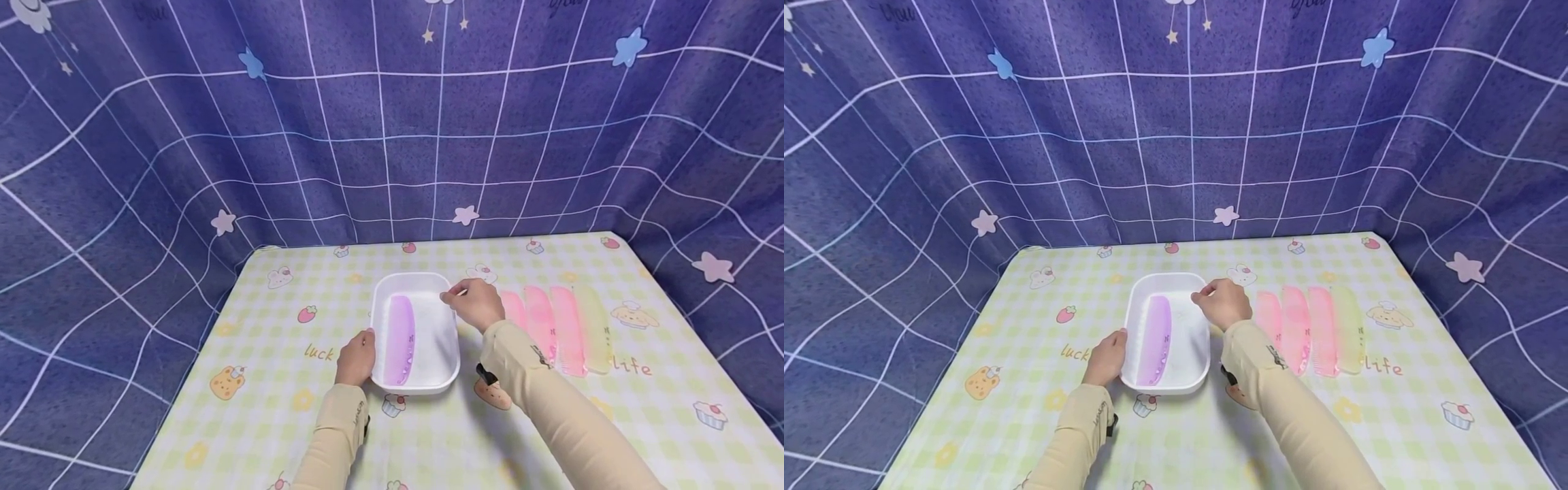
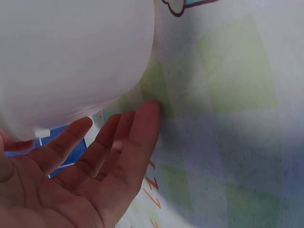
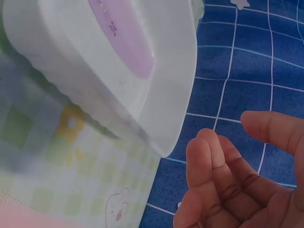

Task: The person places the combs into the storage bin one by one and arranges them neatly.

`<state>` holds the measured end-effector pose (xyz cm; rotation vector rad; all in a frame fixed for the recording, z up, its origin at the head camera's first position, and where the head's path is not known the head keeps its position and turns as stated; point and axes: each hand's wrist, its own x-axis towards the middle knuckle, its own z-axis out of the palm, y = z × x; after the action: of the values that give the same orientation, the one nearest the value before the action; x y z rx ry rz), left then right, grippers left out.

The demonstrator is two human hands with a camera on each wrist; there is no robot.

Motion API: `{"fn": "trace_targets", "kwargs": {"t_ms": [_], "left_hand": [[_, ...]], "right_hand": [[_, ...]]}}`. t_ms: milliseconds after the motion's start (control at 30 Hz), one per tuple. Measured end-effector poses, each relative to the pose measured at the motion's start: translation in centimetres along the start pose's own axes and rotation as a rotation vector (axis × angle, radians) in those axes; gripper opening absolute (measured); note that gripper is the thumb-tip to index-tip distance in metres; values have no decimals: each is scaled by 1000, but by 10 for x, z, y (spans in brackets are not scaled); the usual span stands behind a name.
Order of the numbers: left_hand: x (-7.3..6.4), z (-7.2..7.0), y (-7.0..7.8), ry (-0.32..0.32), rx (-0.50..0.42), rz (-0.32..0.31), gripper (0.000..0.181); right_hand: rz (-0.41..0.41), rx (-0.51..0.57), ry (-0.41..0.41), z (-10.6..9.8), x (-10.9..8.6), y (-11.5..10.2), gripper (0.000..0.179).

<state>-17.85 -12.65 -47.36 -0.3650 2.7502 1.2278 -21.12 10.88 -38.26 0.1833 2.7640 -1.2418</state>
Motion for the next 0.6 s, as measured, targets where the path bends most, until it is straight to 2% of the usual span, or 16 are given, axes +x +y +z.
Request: {"fn": "trace_targets", "kwargs": {"t_ms": [600], "left_hand": [[0,2,2,1,0,9,50]], "right_hand": [[36,25,-8,-12,3,22,29]]}}
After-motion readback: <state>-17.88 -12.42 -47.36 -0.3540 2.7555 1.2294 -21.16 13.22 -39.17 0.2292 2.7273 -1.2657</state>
